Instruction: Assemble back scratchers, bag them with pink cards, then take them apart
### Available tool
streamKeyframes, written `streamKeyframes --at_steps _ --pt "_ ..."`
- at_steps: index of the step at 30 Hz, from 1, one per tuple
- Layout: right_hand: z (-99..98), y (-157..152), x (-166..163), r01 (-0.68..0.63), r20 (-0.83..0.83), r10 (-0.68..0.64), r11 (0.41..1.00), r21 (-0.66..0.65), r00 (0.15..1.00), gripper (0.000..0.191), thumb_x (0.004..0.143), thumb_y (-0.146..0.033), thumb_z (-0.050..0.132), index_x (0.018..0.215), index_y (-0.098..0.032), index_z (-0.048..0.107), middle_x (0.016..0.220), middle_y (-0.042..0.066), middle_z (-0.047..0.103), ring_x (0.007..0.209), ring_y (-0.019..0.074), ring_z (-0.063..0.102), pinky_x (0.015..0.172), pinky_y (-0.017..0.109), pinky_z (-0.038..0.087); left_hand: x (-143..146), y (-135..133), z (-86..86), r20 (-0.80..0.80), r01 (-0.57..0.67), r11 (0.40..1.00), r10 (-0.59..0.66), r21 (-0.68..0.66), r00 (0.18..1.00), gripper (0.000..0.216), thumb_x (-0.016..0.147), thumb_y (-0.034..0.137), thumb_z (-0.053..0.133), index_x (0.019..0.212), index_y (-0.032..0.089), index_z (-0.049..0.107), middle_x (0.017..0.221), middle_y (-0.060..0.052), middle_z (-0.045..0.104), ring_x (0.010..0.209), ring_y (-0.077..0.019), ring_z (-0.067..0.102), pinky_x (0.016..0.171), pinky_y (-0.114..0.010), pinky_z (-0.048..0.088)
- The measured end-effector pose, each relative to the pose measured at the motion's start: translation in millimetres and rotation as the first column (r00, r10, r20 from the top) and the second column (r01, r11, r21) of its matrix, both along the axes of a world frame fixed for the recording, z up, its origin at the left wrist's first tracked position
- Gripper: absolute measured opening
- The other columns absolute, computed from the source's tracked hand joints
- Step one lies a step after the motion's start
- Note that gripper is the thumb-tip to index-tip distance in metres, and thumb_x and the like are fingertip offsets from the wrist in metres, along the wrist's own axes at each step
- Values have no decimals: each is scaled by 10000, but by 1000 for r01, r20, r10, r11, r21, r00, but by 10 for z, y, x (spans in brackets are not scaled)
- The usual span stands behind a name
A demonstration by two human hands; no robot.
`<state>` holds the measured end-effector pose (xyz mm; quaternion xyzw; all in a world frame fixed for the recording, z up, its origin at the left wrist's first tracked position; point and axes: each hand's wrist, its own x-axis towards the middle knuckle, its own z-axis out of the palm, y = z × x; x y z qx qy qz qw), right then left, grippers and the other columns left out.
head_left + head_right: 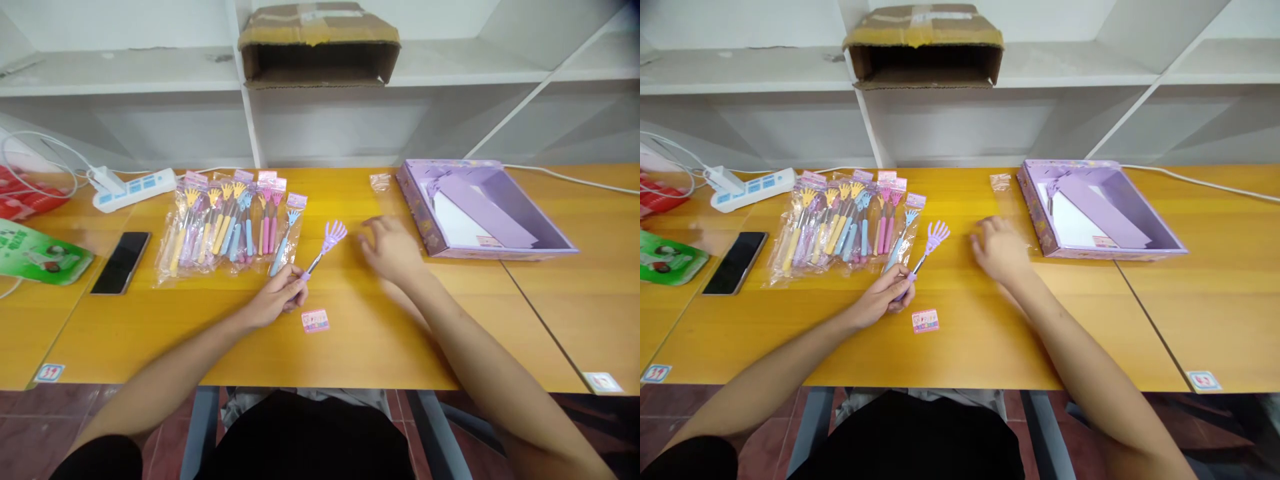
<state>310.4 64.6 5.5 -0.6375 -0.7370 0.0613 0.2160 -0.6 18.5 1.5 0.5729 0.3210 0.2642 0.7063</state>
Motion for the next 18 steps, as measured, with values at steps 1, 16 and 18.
streamKeyframes --at_steps 1,16,18 --pt "30 -104 -112 -159 -146 145 983 -88 979 371 1040 -483 593 1180 -156 698 1153 179 718 1007 295 676 914 420 548 -5 -13 12 -55 -2 996 7 93 998 372 1089 599 533 1033 239 459 802 37 607 572 -97 434 558 -238 329" --pt "-39 -618 -760 -657 -900 190 743 -129 391 498 1061 -576 589 775 -181 693 711 -7 589 658 126 468 636 280 416 18 -33 35 -628 391 670 146 631 764 215 1100 372 532 946 231 583 817 -57 718 711 -219 652 657 -298 398" --pt "8 -605 -737 -651 -895 204 750 -117 397 494 1058 -567 591 754 -187 674 693 -15 552 645 121 428 626 281 394 23 1 56 -627 384 675 149 630 765 211 1091 359 552 924 232 574 806 -60 719 705 -223 656 668 -306 405"
